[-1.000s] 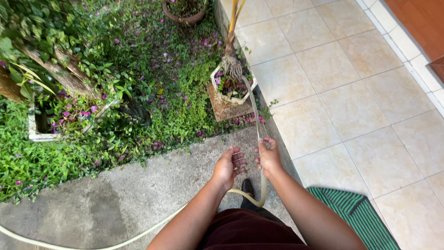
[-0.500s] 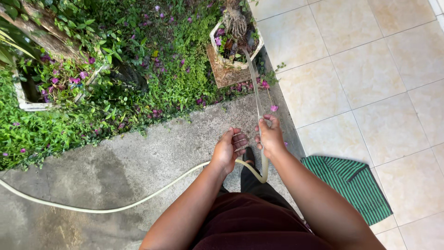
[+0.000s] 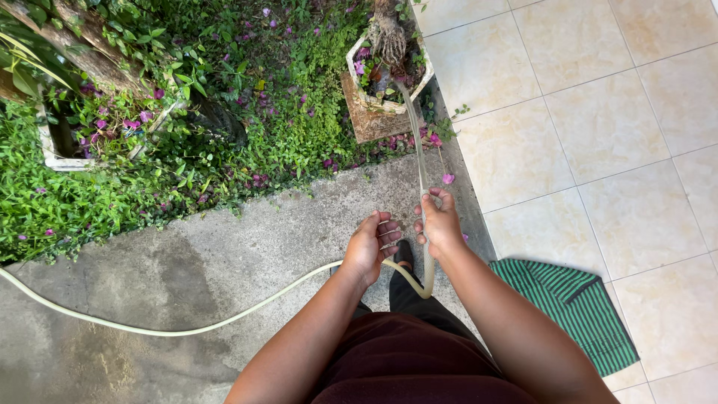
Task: The person uses a garden hose to water various plants in a garden area. They direct the water stream onto the soil of potted plants, including bougainvillea and a small palm, as well as ground cover and a bonsai tree.
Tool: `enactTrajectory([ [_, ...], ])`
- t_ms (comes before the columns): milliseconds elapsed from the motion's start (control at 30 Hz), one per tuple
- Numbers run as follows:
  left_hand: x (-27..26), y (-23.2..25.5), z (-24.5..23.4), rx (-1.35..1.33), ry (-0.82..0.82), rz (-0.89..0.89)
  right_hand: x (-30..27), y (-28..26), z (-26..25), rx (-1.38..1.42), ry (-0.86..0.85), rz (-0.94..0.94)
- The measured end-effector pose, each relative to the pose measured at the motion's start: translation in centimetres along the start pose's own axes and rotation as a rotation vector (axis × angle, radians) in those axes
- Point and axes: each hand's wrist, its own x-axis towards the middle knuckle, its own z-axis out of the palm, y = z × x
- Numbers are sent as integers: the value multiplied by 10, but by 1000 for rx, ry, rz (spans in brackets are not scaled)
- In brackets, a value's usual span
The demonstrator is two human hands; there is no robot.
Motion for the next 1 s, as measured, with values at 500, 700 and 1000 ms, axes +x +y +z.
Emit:
enactTrajectory([
  [500,33,-22,43,-138,-26,88,23,-5,-41,-73,-83,34],
  [700,36,-32,51,-136,14,82,28,-5,-51,-134,-97,82],
  [1000,37,-32,60,-161,38,108,30,-15,-51,-128,-163,63],
])
